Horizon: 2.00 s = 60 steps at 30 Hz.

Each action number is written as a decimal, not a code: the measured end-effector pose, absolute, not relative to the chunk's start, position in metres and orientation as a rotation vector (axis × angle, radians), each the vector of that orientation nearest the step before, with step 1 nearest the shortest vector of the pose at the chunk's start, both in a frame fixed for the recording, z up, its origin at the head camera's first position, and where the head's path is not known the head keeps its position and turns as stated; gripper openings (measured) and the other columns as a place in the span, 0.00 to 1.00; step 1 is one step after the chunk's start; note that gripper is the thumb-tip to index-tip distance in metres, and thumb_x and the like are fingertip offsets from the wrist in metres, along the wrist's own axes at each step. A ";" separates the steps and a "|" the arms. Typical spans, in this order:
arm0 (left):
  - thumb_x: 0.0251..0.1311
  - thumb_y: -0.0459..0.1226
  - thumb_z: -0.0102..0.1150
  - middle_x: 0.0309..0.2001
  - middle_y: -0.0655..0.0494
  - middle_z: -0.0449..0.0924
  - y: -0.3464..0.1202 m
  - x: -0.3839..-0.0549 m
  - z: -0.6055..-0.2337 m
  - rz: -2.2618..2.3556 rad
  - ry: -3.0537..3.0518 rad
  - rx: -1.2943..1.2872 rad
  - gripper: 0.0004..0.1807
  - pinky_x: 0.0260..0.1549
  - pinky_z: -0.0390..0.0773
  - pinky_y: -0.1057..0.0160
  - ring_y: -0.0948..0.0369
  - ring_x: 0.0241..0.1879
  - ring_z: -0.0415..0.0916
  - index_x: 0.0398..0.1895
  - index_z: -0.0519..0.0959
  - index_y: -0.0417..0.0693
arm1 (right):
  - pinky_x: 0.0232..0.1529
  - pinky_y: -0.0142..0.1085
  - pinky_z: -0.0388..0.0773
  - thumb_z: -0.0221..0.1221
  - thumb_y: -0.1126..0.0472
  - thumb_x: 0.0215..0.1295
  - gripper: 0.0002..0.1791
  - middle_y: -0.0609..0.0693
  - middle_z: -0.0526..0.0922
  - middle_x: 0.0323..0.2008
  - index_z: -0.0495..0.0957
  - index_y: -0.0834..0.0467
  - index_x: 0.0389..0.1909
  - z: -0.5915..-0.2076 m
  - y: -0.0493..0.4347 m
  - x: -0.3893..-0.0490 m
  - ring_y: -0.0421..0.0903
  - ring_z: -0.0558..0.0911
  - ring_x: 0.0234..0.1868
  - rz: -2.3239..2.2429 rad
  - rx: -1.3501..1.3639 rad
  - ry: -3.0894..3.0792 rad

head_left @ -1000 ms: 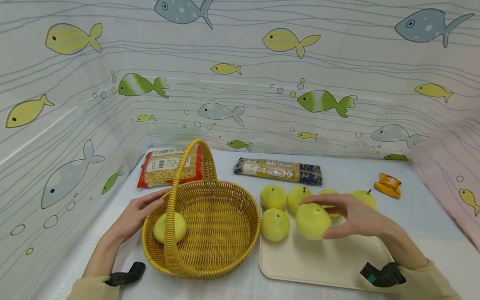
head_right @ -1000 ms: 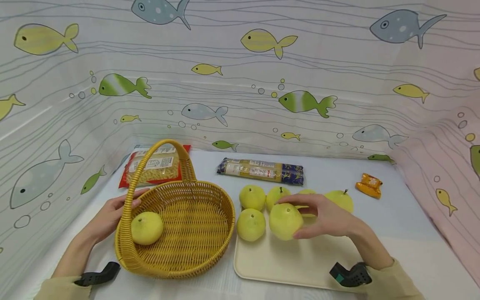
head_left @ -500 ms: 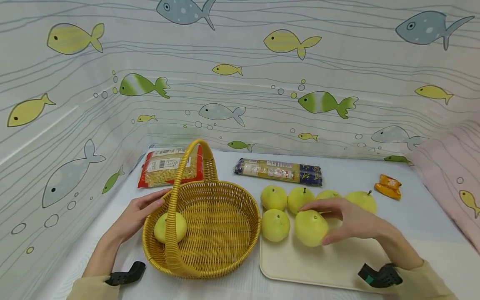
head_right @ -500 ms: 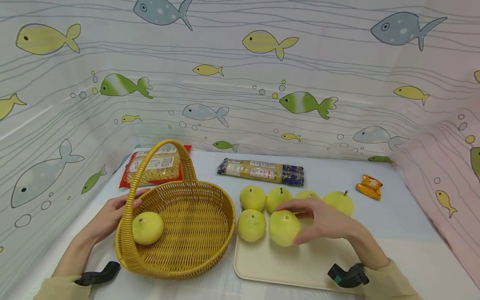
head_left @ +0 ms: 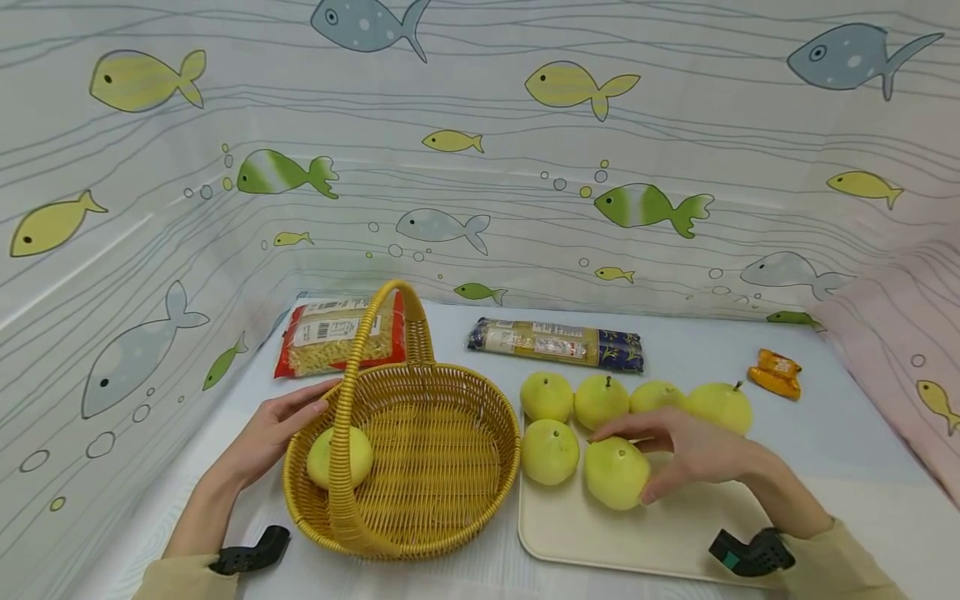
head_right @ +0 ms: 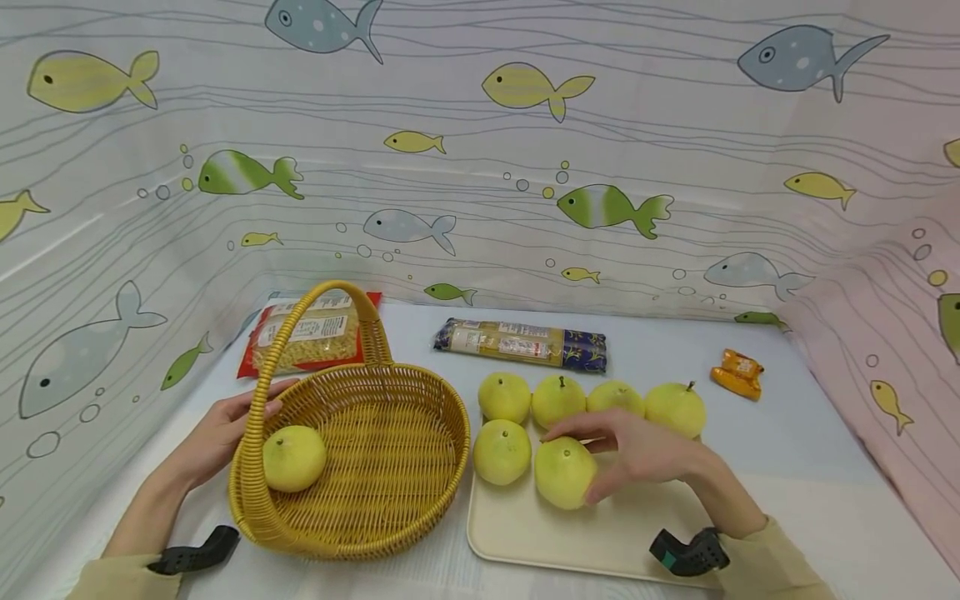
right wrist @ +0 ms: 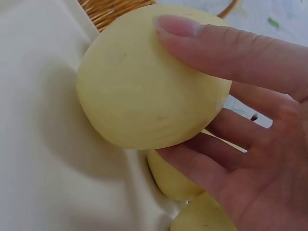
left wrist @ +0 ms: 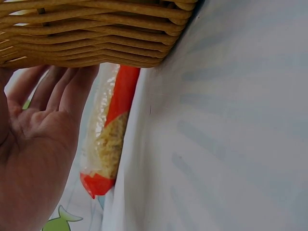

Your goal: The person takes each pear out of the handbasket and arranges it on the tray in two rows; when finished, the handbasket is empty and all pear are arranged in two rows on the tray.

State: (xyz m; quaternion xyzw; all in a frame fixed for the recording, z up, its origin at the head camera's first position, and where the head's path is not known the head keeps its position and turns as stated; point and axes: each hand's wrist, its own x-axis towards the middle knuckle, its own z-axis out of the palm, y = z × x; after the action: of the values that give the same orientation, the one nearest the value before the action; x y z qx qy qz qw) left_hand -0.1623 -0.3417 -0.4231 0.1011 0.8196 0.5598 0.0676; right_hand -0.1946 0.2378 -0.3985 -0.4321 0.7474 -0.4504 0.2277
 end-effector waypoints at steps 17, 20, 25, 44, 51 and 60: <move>0.78 0.42 0.45 0.65 0.71 0.73 -0.342 -0.162 -0.423 1.694 2.472 0.303 0.26 0.55 0.72 0.77 0.77 0.61 0.70 0.75 0.65 0.46 | 0.63 0.34 0.73 0.71 0.60 0.58 0.37 0.52 0.74 0.67 0.70 0.54 0.70 -0.405 0.241 -0.198 0.38 0.73 0.65 -1.162 -1.106 2.042; 0.78 0.42 0.45 0.65 0.71 0.73 -0.342 -0.162 -0.423 1.693 2.474 0.300 0.26 0.55 0.72 0.77 0.77 0.61 0.70 0.75 0.65 0.46 | 0.62 0.33 0.74 0.71 0.59 0.59 0.38 0.54 0.74 0.67 0.69 0.57 0.70 -0.404 0.244 -0.198 0.37 0.74 0.65 -1.144 -1.081 2.062; 0.78 0.42 0.45 0.64 0.71 0.74 -0.342 -0.162 -0.423 1.685 2.480 0.290 0.26 0.54 0.73 0.77 0.77 0.60 0.71 0.75 0.65 0.47 | 0.59 0.32 0.76 0.72 0.57 0.57 0.41 0.58 0.74 0.66 0.68 0.63 0.70 -0.402 0.246 -0.198 0.36 0.77 0.62 -1.121 -1.013 2.076; 0.78 0.41 0.45 0.62 0.74 0.74 -0.341 -0.162 -0.423 1.685 2.479 0.299 0.26 0.54 0.72 0.78 0.78 0.60 0.71 0.75 0.64 0.45 | 0.53 0.37 0.81 0.71 0.55 0.59 0.39 0.62 0.77 0.62 0.70 0.69 0.67 -0.391 0.241 -0.192 0.45 0.84 0.55 -1.085 -0.854 2.189; 0.78 0.42 0.46 0.64 0.71 0.75 -0.342 -0.161 -0.423 1.663 2.502 0.288 0.25 0.55 0.71 0.79 0.78 0.60 0.71 0.75 0.65 0.47 | 0.51 0.37 0.82 0.72 0.55 0.58 0.40 0.63 0.78 0.61 0.69 0.71 0.66 -0.391 0.240 -0.192 0.48 0.84 0.55 -1.108 -0.823 2.188; 0.78 0.43 0.46 0.64 0.70 0.75 -0.344 -0.162 -0.423 1.653 2.506 0.276 0.26 0.55 0.71 0.79 0.78 0.61 0.70 0.75 0.65 0.49 | 0.50 0.35 0.82 0.72 0.55 0.59 0.39 0.61 0.80 0.60 0.70 0.70 0.66 -0.391 0.237 -0.192 0.44 0.84 0.53 -1.129 -0.817 2.184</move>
State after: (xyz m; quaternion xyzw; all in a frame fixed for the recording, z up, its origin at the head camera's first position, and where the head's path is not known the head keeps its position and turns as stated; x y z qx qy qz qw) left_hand -0.1616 -0.3437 -0.4233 0.0913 0.8296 0.5472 0.0634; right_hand -0.1915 0.2371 -0.3913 -0.3036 0.8112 -0.4194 0.2720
